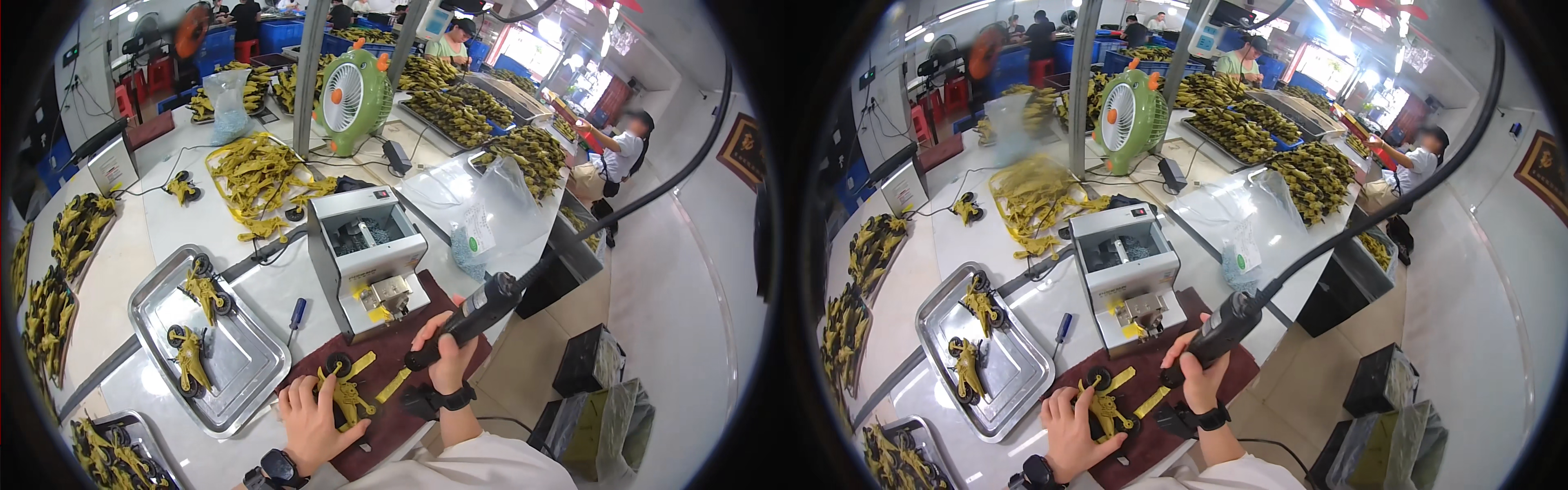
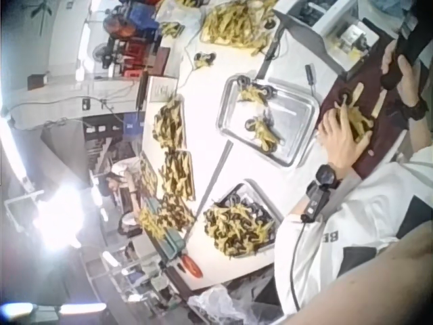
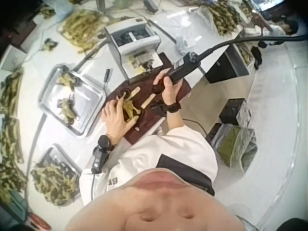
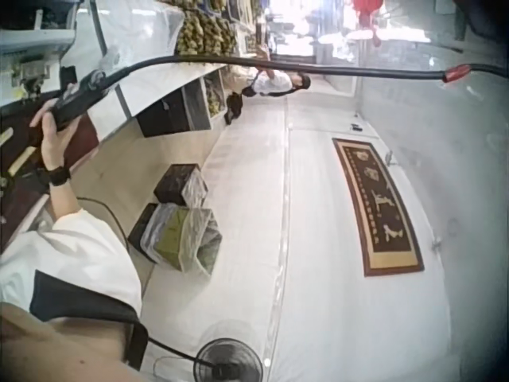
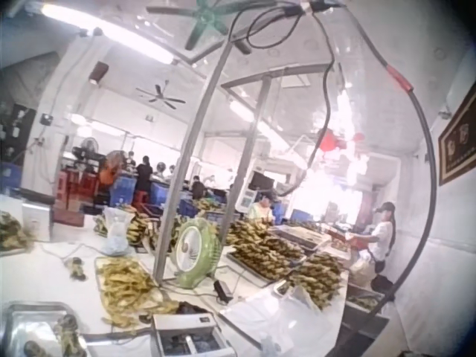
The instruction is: Using an electric screwdriver and assembly machine to assemble small yellow toy motorcycles.
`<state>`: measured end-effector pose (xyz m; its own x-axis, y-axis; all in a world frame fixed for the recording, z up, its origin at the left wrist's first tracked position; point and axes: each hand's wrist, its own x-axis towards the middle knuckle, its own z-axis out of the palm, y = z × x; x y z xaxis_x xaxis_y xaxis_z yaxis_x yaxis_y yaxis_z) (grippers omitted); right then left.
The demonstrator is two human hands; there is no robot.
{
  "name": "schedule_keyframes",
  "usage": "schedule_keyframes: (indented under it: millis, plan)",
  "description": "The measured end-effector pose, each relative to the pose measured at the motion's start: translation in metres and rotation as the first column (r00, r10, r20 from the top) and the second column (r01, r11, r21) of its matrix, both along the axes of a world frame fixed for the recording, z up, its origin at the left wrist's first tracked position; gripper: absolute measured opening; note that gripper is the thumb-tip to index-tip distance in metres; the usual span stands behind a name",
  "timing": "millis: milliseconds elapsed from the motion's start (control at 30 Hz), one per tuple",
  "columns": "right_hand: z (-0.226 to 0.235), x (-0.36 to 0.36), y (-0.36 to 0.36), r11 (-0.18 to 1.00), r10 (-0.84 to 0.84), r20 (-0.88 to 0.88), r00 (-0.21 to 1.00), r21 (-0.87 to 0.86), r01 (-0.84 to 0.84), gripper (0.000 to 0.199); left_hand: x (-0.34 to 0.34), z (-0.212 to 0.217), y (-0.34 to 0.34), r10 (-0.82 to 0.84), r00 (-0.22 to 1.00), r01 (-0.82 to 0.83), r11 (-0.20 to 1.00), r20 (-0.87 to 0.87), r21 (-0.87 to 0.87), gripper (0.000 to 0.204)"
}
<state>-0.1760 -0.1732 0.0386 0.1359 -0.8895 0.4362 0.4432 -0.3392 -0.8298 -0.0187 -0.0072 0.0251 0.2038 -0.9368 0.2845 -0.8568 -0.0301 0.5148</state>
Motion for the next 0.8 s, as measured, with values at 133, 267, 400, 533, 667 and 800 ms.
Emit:
schedule_keyframes:
  millis: [133,267,400,533,667,800]
  plan:
    - [0.019,-0.006,0.008,0.984,0.166,-0.027,0.986,0.076,-0.164,0.072,0.001,-0.004,0.0,-0.021,1.0,0.021,1.0,-0.002,0.005,0.082]
    - [0.01,-0.008,0.011,0.968,0.251,-0.012,0.968,-0.024,-0.251,0.065,0.002,-0.006,0.0,-0.06,0.998,0.062,0.997,-0.027,0.055,0.086]
    - [0.018,-0.007,0.015,0.995,0.095,-0.001,0.995,-0.008,-0.095,0.076,0.005,-0.006,-0.001,-0.119,0.993,0.119,0.99,-0.004,0.078,0.085]
    - [0.068,0.0,0.017,0.963,0.028,0.105,0.994,-0.27,0.001,0.089,0.007,-0.013,-0.003,-0.132,0.991,0.134,0.99,-0.028,0.048,0.084]
    - [0.093,0.019,-0.007,0.974,-0.042,0.026,0.999,-0.222,0.046,0.089,0.008,-0.012,0.005,-0.11,0.993,0.111,0.993,-0.04,0.034,0.081]
    - [0.09,0.027,-0.023,0.975,-0.021,-0.026,0.999,-0.223,0.015,0.086,0.005,-0.016,0.006,-0.117,0.993,0.118,0.992,-0.023,0.035,0.08]
